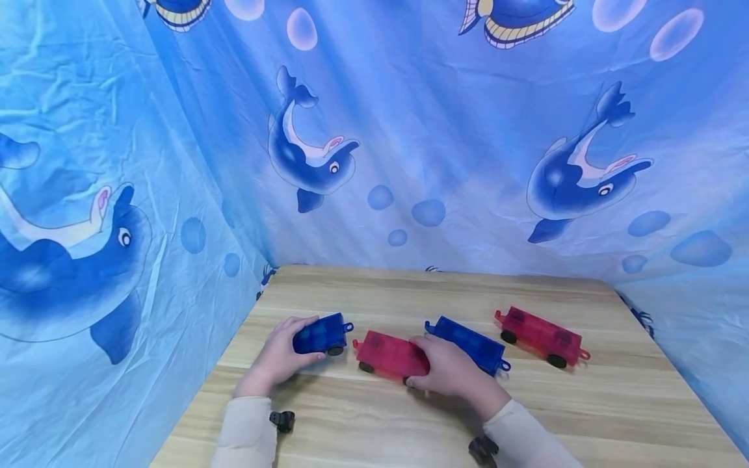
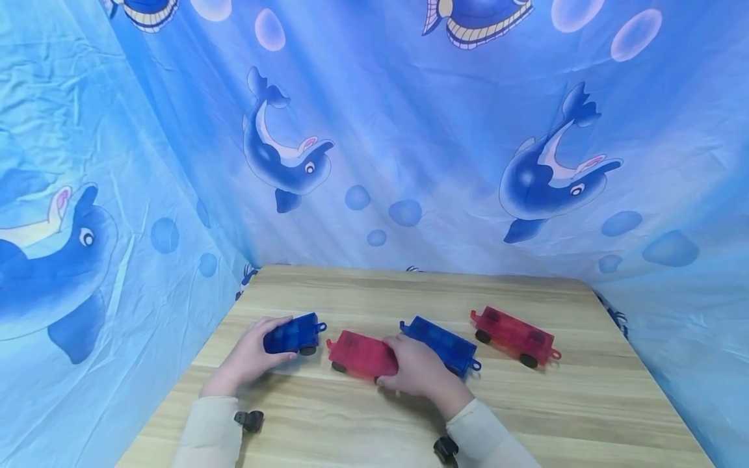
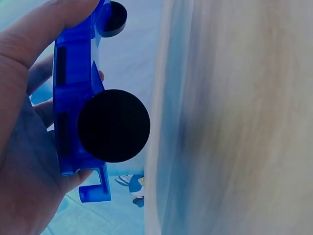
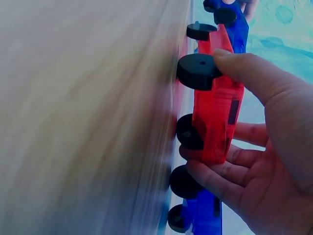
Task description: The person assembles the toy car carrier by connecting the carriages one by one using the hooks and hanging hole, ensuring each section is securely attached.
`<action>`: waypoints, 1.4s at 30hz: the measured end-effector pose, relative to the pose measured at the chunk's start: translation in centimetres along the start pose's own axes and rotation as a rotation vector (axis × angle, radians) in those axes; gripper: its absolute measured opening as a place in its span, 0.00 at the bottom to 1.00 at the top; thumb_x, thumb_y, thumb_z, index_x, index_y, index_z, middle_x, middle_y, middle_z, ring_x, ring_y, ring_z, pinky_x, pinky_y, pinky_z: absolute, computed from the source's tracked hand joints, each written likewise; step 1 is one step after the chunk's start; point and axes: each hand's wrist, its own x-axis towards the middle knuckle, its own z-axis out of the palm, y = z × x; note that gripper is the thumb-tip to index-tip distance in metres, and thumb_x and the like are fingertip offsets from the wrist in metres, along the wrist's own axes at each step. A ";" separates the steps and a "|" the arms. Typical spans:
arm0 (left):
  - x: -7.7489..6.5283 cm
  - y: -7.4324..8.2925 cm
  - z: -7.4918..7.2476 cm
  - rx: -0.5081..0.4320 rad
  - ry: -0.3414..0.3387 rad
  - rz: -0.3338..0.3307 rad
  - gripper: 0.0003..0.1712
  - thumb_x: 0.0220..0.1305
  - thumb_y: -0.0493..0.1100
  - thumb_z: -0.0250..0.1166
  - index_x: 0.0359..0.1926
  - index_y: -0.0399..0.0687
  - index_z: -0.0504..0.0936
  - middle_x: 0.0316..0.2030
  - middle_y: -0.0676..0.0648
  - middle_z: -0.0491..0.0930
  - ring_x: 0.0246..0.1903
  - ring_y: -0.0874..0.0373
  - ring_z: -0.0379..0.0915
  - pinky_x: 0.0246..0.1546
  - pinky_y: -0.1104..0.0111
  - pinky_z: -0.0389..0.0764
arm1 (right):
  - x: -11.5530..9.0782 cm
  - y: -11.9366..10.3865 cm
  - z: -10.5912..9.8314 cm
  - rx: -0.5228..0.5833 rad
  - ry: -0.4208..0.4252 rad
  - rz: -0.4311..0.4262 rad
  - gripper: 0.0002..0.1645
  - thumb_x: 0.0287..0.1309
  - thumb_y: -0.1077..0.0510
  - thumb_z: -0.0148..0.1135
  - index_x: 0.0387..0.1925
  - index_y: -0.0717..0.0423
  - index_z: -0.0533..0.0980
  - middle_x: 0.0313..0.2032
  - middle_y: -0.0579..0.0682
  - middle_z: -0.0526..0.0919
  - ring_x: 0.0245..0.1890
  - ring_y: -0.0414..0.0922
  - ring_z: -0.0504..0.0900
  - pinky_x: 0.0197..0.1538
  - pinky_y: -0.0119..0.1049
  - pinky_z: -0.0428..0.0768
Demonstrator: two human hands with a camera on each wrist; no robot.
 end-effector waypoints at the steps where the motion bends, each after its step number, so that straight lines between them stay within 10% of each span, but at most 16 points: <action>1: 0.0 0.1 0.0 -0.004 -0.001 -0.003 0.49 0.53 0.58 0.83 0.74 0.58 0.74 0.64 0.46 0.76 0.64 0.40 0.70 0.62 0.36 0.72 | 0.1 0.0 0.0 0.000 0.004 0.004 0.52 0.51 0.33 0.80 0.72 0.51 0.74 0.64 0.51 0.80 0.59 0.49 0.80 0.58 0.50 0.83; 42: 0.3 0.2 1.7 -0.001 -0.066 0.063 0.44 0.55 0.58 0.82 0.72 0.62 0.78 0.62 0.51 0.78 0.64 0.43 0.71 0.64 0.38 0.69 | 0.2 -0.1 0.4 -0.008 0.011 0.021 0.51 0.53 0.35 0.79 0.73 0.51 0.73 0.68 0.55 0.77 0.65 0.55 0.78 0.62 0.54 0.80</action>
